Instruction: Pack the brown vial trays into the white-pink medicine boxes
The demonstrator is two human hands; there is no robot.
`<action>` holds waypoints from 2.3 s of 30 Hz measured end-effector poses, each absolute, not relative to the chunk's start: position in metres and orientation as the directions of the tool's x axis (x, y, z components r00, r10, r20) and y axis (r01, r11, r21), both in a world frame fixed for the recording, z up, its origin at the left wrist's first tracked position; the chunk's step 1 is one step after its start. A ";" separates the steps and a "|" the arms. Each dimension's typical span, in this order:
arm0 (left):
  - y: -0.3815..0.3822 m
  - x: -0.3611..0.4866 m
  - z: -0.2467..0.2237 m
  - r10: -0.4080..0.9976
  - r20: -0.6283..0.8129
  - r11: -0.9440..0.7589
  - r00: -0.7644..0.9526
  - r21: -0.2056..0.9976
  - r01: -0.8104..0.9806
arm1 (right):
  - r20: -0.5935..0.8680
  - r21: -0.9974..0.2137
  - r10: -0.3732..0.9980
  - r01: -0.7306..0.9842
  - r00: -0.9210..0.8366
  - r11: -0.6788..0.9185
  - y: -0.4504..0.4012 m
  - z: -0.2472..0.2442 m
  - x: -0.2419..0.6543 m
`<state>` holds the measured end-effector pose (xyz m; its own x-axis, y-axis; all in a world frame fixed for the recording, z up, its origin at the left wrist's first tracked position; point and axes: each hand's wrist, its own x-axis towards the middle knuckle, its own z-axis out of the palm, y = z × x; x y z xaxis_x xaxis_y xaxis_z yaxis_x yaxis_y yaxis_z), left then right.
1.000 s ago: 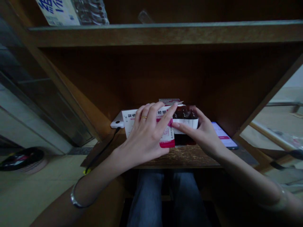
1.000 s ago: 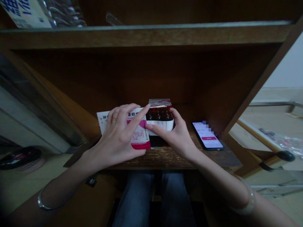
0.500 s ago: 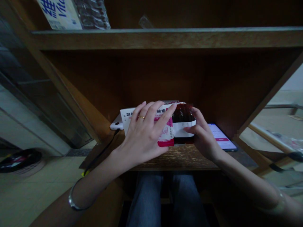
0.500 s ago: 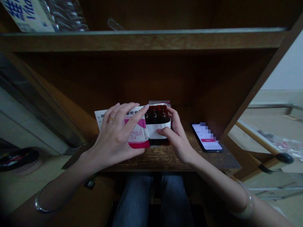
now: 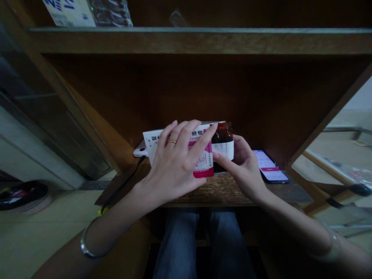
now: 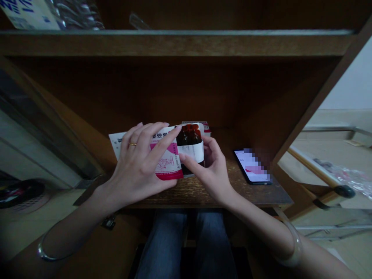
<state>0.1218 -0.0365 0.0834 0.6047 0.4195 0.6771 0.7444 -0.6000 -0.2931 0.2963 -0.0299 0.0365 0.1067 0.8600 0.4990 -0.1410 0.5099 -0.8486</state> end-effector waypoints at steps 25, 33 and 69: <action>-0.032 0.115 0.089 0.330 0.649 -0.570 0.685 -0.442 0.693 | 0.456 -0.883 0.888 -0.154 -0.054 0.444 -0.034 0.045 0.304; -0.031 0.116 0.085 0.312 0.643 -0.582 0.699 -0.452 0.676 | 0.471 -0.882 0.864 -0.115 -0.176 0.457 -0.031 0.042 0.307; -0.038 0.119 0.081 0.378 0.596 -0.736 0.708 -0.271 0.621 | 0.455 -0.853 0.821 0.095 -0.345 0.513 -0.036 0.052 0.326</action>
